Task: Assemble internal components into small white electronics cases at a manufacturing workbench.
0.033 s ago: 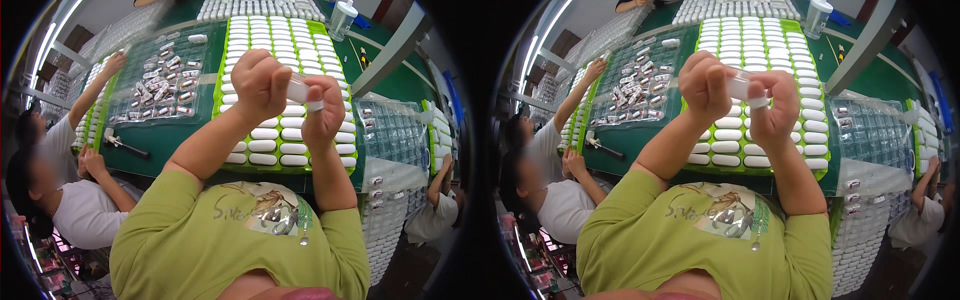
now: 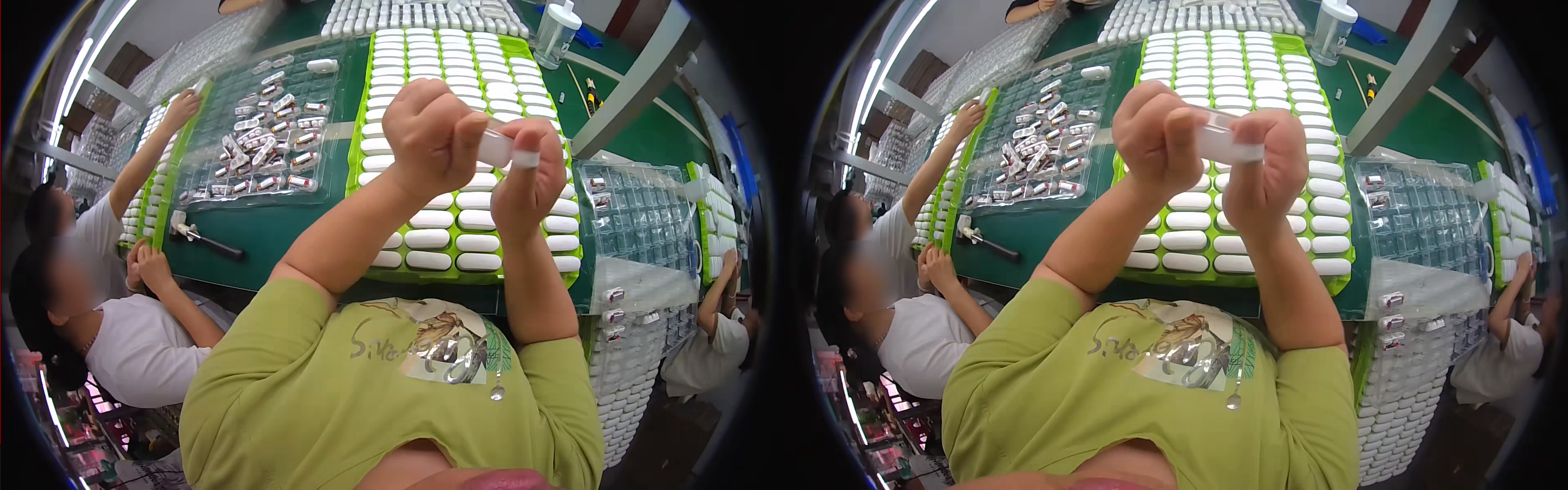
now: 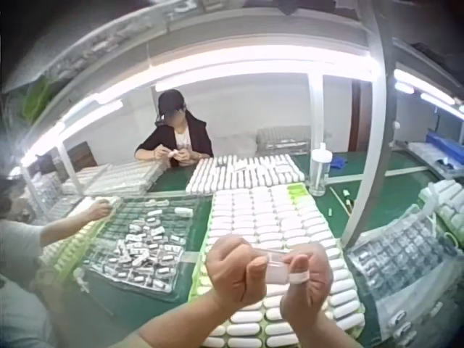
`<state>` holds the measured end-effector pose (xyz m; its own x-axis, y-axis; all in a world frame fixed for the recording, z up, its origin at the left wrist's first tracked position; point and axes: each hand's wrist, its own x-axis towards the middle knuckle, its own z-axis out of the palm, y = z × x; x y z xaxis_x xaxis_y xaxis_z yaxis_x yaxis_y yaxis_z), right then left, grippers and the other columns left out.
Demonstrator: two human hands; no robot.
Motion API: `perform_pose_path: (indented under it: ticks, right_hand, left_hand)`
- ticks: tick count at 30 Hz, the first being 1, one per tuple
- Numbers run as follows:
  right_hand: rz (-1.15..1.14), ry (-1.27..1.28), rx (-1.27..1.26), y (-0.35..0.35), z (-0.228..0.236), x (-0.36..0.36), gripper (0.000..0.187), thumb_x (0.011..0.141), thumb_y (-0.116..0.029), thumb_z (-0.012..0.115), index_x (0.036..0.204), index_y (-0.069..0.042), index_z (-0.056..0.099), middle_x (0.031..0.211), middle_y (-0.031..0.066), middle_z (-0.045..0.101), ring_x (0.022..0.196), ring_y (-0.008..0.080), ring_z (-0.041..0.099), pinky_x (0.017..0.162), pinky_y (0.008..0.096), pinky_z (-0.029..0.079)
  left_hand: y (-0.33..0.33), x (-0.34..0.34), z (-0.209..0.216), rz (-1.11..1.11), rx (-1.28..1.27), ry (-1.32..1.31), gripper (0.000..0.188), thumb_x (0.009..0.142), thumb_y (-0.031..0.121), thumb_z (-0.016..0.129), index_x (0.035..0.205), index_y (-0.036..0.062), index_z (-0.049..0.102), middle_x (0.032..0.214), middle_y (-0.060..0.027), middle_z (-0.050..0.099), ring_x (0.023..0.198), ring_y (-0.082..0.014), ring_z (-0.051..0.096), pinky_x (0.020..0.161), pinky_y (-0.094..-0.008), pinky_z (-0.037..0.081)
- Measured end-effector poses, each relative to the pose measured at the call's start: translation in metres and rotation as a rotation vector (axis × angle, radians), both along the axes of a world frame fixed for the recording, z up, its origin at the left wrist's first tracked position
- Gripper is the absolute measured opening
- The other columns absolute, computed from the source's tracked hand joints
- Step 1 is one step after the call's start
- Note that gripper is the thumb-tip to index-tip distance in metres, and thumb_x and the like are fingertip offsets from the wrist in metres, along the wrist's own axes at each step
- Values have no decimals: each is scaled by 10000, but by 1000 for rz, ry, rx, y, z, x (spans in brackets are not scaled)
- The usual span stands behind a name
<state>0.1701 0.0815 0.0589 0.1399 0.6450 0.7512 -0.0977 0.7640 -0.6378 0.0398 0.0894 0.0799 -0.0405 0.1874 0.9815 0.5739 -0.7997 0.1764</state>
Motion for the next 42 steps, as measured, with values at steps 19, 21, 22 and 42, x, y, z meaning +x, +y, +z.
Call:
perform_pose_path:
  ticks: [19, 21, 22, 42]
  right_hand:
    - [-532, -1, 243, 27, 31, -21, 506, 990, -325, 531, 578, -32, 515, 567, 55, 503, 560, 160, 482, 545, 299, 368]
    - [-487, -21, 250, 36, 31, -20, 451, 949, -240, 580, 553, -50, 478, 534, 53, 455, 528, 188, 433, 520, 327, 334]
    - [-443, -39, 256, 39, 31, -18, 432, 908, -155, 628, 528, -67, 441, 500, 50, 406, 496, 217, 385, 495, 354, 301]
    - [-272, -367, 302, 19, -2, 11, 276, 920, -132, 628, 662, -65, 554, 631, 52, 514, 610, 212, 480, 580, 332, 372]
  left_hand:
    - [10, 33, 13, -99, -178, -508, 586, 1040, 309, 405, 528, 41, 501, 503, -66, 474, 483, -222, 461, 486, -349, 347]
    - [13, 31, 15, -85, -188, -495, 578, 1038, 294, 409, 528, 38, 500, 498, -70, 468, 477, -224, 459, 482, -353, 345]
    - [14, 30, 16, -73, -198, -480, 571, 1036, 279, 413, 527, 36, 498, 493, -73, 463, 471, -227, 457, 478, -357, 343]
    - [-42, -14, -34, -808, -972, -603, 619, 885, 23, 676, 1393, 19, 324, 972, -116, 630, 775, -130, 633, 618, -261, 557]
